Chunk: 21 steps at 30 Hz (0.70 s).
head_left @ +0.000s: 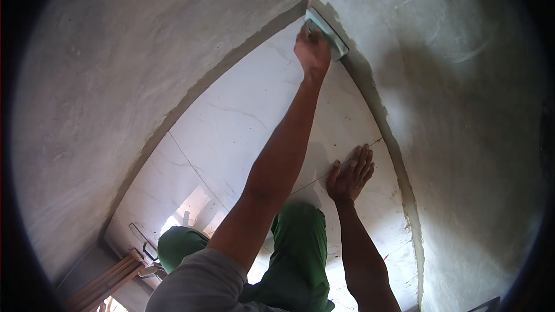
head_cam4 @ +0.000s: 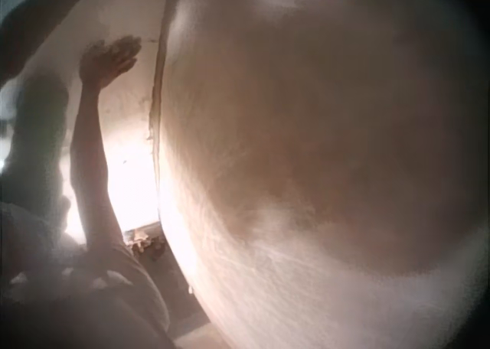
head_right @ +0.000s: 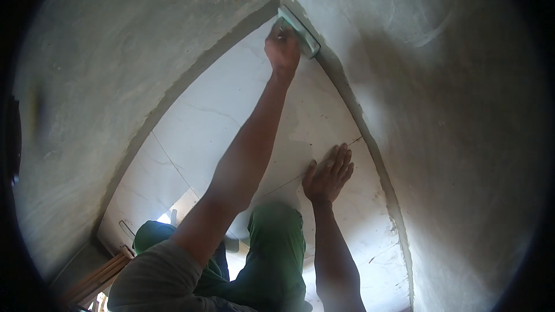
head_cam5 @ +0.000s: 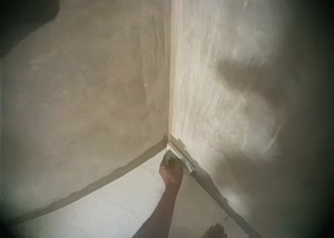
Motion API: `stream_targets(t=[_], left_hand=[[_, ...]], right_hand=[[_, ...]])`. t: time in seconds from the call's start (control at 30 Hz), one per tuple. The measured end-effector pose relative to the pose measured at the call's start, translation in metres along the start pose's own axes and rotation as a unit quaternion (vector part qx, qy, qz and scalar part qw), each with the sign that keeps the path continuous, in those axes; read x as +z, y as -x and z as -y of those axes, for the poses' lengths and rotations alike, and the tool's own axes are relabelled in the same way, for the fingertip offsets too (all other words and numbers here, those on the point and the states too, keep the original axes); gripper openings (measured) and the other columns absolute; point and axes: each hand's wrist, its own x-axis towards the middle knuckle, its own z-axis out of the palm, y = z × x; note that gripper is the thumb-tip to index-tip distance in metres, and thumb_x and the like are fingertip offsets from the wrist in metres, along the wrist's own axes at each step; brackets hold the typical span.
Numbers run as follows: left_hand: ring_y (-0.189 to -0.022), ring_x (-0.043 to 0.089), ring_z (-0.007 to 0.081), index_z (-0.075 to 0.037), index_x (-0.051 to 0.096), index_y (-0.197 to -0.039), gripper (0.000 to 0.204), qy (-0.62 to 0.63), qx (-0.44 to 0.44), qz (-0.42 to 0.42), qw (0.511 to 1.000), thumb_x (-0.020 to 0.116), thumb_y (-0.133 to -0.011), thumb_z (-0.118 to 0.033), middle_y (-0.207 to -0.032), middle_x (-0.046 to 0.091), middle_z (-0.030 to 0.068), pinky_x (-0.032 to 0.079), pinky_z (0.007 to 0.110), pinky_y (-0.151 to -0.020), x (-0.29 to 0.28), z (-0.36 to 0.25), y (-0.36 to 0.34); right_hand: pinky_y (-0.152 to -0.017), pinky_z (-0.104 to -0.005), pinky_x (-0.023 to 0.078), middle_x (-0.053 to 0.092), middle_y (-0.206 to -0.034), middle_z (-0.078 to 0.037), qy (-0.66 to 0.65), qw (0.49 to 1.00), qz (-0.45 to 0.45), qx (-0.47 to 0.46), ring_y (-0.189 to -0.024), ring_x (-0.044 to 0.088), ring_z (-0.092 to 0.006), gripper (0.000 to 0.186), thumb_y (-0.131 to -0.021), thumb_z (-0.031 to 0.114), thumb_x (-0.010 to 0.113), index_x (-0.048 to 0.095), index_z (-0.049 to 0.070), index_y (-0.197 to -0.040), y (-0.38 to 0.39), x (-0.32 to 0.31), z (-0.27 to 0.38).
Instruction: The person applies a substance into the gaps between floor tiles using a spreader and a trowel, scooping material from a bucket and wiping the edges of the tiles.
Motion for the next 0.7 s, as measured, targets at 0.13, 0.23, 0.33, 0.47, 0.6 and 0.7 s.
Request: stream_targets(t=[0.13, 0.23, 0.33, 0.47, 0.6, 0.7], left_hand=[[-0.094, 0.069, 0.0456, 0.002, 0.068, -0.125, 0.036, -0.094, 0.040, 0.029, 0.994, 0.060, -0.098, -0.021, -0.104, 0.071, 0.0273, 0.054, 0.051, -0.083, 0.007, 0.023, 0.066], [-0.093, 0.070, 0.0433, 0.002, 0.067, -0.127, 0.037, -0.032, 0.009, 0.059, 0.998, 0.062, -0.098, -0.019, -0.105, 0.071, 0.0265, 0.055, 0.050, -0.081, 0.002, -0.018, 0.140], [-0.092, 0.071, 0.0405, 0.003, 0.065, -0.131, 0.036, -0.011, -0.083, 0.059, 0.995, 0.060, -0.101, -0.017, -0.107, 0.071, 0.0267, 0.055, 0.048, -0.080, 0.006, -0.026, 0.099], [-0.089, 0.068, 0.0452, 0.003, 0.068, -0.116, 0.031, -0.016, 0.049, 0.011, 0.999, 0.059, -0.100, -0.022, -0.099, 0.069, 0.0289, 0.054, 0.053, -0.080, -0.010, 0.003, 0.007], [-0.095, 0.067, 0.0475, 0.002, 0.068, -0.111, 0.027, -0.069, 0.024, 0.080, 0.994, 0.060, -0.098, -0.020, -0.100, 0.068, 0.0286, 0.052, 0.055, -0.082, 0.002, 0.005, 0.121], [-0.092, 0.070, 0.0393, 0.002, 0.068, -0.116, 0.028, -0.002, -0.026, 0.159, 0.987, 0.060, -0.101, -0.020, -0.101, 0.068, 0.0266, 0.055, 0.050, -0.085, -0.024, -0.021, 0.169]], right_hand=[[-0.126, -0.0589, 0.013, 0.021, -0.170, -0.020, -0.004, 1.000, -0.010, -0.008, -0.159, 0.017, -0.0383, 0.078, -0.099, 0.039, 0.050, 0.027, -0.003, -0.160, 0.004, 0.001, 0.003], [-0.126, -0.0585, 0.012, 0.022, -0.170, -0.020, 0.007, 1.000, -0.013, 0.018, -0.159, 0.018, -0.0378, 0.075, -0.100, 0.039, 0.049, 0.029, -0.003, -0.160, -0.002, -0.001, -0.014], [-0.126, -0.0584, 0.012, 0.021, -0.171, -0.020, 0.020, 0.999, -0.010, 0.030, -0.159, 0.016, -0.0374, 0.076, -0.100, 0.040, 0.048, 0.028, -0.003, -0.160, -0.001, 0.002, -0.022], [-0.127, -0.0574, 0.011, 0.020, -0.171, -0.018, -0.007, 1.000, -0.005, -0.002, -0.160, 0.014, -0.0366, 0.078, -0.101, 0.043, 0.045, 0.028, -0.003, -0.160, 0.002, 0.001, 0.009], [-0.127, -0.0562, 0.010, 0.021, -0.171, -0.018, 0.018, 1.000, -0.003, 0.017, -0.160, 0.014, -0.0359, 0.077, -0.101, 0.043, 0.045, 0.029, -0.003, -0.160, 0.003, 0.003, -0.007], [-0.128, -0.0553, 0.010, 0.021, -0.171, -0.017, 0.015, 0.999, -0.012, 0.026, -0.160, 0.014, -0.0352, 0.077, -0.100, 0.043, 0.045, 0.031, -0.003, -0.160, -0.003, -0.004, -0.009]])
